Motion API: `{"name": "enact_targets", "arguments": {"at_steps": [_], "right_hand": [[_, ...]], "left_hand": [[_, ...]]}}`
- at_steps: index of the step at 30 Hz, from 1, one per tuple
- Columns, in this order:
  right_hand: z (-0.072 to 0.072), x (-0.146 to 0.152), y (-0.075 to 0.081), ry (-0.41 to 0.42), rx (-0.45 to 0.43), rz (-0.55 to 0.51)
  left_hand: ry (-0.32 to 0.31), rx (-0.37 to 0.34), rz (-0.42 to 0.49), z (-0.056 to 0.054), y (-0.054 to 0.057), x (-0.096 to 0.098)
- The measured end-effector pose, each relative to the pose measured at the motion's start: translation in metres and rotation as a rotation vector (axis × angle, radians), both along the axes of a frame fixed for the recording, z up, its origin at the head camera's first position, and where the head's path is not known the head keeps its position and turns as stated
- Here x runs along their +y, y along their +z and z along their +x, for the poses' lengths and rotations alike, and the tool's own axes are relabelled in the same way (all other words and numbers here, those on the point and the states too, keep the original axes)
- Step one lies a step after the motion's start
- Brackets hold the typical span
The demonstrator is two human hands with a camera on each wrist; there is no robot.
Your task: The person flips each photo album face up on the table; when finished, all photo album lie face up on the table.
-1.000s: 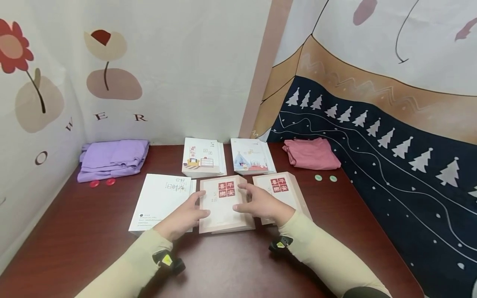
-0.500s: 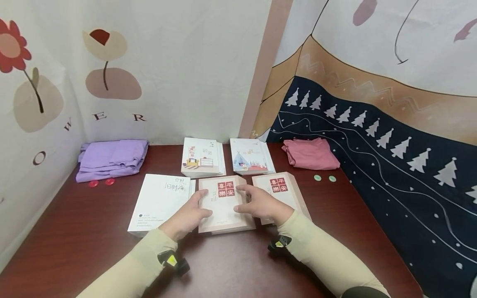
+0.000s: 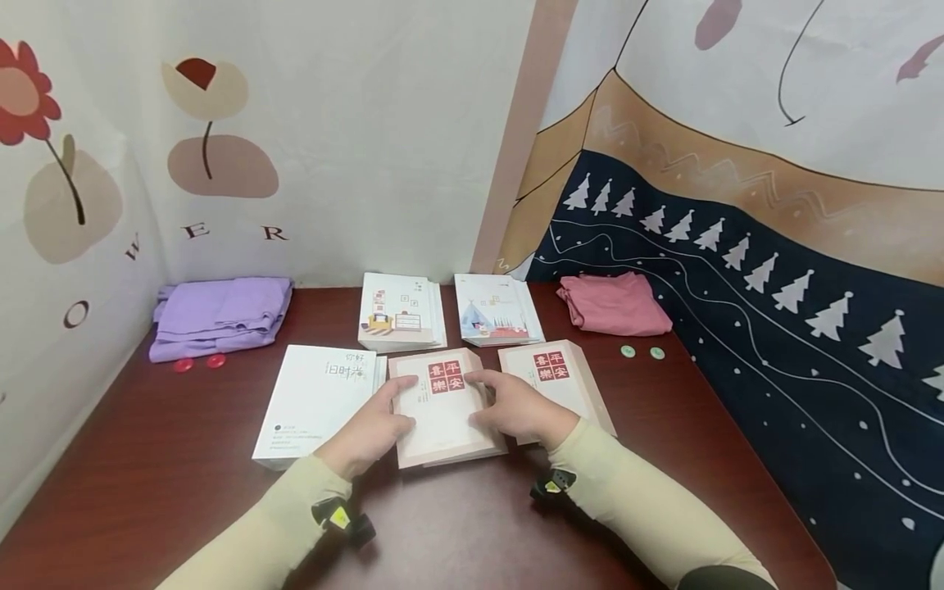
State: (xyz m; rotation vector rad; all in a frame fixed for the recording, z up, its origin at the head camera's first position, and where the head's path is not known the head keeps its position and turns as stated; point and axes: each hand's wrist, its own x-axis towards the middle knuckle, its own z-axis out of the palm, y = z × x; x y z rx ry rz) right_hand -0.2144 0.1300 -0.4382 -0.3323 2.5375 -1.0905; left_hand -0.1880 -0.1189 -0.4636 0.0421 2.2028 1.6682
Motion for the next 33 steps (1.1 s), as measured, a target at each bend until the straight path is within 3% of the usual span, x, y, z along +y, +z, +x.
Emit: {"name": "enact_targets", "arguments": {"at_steps": [6, 11, 17, 21, 25, 28, 33], "right_hand": [[0.003, -0.002, 0.002, 0.013, 0.062, -0.017], [0.006, -0.004, 0.007, 0.048, 0.139, -0.116], [0.01, -0.005, 0.016, 0.092, 0.095, -0.256], [0.014, -0.007, 0.019, 0.084, 0.014, -0.367], [0.017, -0.01, 0.022, 0.038, -0.125, -0.521], [0.02, -0.011, 0.025, -0.03, -0.122, -0.545], [0.019, -0.009, 0.021, -0.146, 0.0, -0.343]], "left_hand": [[0.014, 0.038, 0.028, 0.0, 0.008, -0.003], [-0.004, 0.086, 0.087, 0.001, 0.021, -0.006], [-0.005, 0.128, 0.277, 0.005, 0.031, -0.006], [-0.077, 0.171, 0.379, 0.007, 0.027, -0.003], [-0.177, 0.196, 0.361, 0.005, 0.017, 0.0], [-0.213, 0.185, 0.308, 0.004, 0.01, 0.001], [-0.245, 0.212, 0.189, 0.002, 0.002, 0.001]]}}
